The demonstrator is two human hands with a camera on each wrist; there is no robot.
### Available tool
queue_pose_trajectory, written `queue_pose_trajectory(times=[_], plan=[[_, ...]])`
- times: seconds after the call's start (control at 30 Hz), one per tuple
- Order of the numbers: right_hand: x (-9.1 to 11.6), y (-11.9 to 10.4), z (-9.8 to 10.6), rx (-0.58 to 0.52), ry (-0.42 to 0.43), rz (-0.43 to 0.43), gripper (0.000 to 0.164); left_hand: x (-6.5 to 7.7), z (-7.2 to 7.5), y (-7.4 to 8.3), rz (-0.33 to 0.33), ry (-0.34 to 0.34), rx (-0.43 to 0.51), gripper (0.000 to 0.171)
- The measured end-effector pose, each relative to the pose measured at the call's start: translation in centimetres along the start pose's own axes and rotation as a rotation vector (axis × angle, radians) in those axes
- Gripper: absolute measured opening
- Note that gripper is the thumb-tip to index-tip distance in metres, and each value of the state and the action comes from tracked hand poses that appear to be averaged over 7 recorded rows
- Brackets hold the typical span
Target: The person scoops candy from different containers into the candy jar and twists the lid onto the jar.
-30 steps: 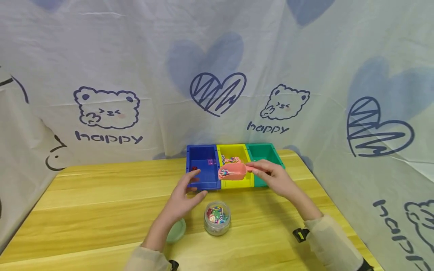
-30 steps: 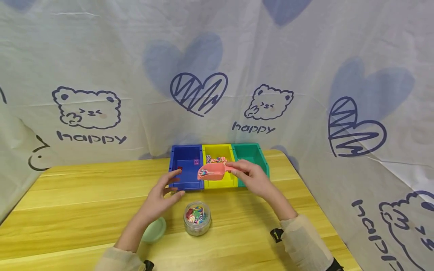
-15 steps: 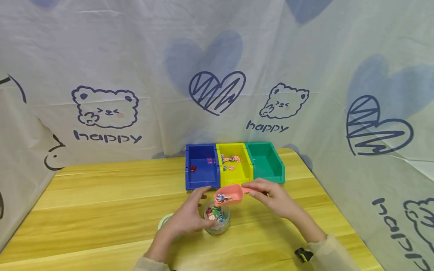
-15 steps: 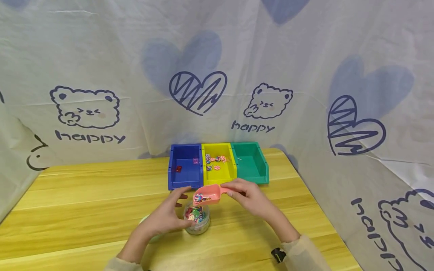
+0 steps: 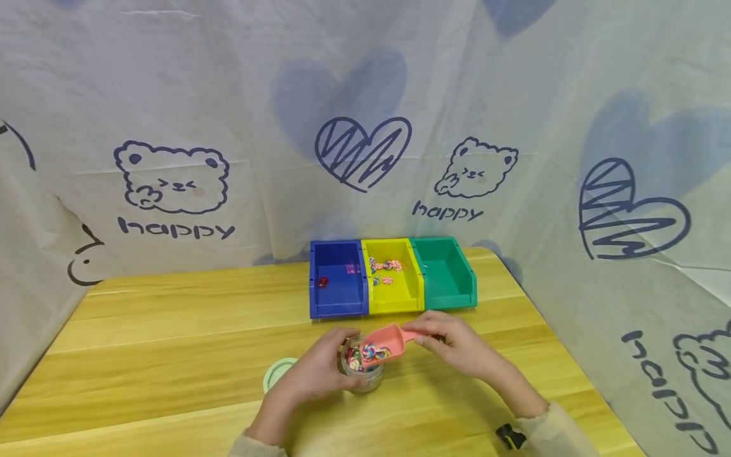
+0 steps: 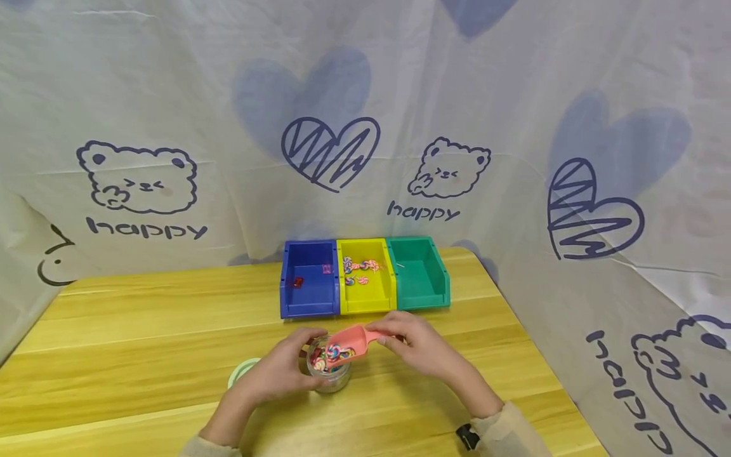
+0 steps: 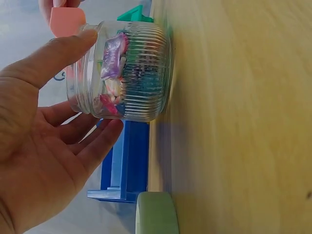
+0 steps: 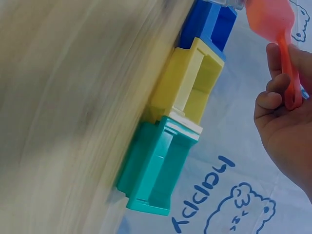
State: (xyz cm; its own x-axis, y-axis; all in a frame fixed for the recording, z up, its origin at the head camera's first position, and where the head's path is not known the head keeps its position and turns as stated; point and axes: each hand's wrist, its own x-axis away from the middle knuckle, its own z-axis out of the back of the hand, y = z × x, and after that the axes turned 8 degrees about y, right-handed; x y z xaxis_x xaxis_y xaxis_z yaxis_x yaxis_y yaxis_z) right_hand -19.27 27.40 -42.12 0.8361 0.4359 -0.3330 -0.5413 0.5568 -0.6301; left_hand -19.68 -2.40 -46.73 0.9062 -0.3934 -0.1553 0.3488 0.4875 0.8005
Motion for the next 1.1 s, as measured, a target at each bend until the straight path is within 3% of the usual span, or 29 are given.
queue_pose_trajectory(times=[0.2, 0.63, 0.87, 1.1], plan=[[-0.2, -0.8, 0.2, 0.115, -0.01, 0.071, 0.027, 0.0, -0.1, 0.0, -0.008, 0.004, -0.032, 0.086], [-2.0, -3.7, 1.4, 0.456, -0.033, 0.392, 0.023, 0.0, -0.1, -0.2, -0.036, 0.012, -0.041, 0.083], [-2.8, -5.0, 1.7, 0.524, -0.082, 0.454, 0.022, -0.1, -0.1, -0.3, -0.049, 0.011, -0.036, 0.08], [-3.2, -5.5, 1.8, 0.579, -0.08, 0.537, 0.027, 0.0, 0.0, -0.2, -0.046, 0.011, -0.034, 0.08]])
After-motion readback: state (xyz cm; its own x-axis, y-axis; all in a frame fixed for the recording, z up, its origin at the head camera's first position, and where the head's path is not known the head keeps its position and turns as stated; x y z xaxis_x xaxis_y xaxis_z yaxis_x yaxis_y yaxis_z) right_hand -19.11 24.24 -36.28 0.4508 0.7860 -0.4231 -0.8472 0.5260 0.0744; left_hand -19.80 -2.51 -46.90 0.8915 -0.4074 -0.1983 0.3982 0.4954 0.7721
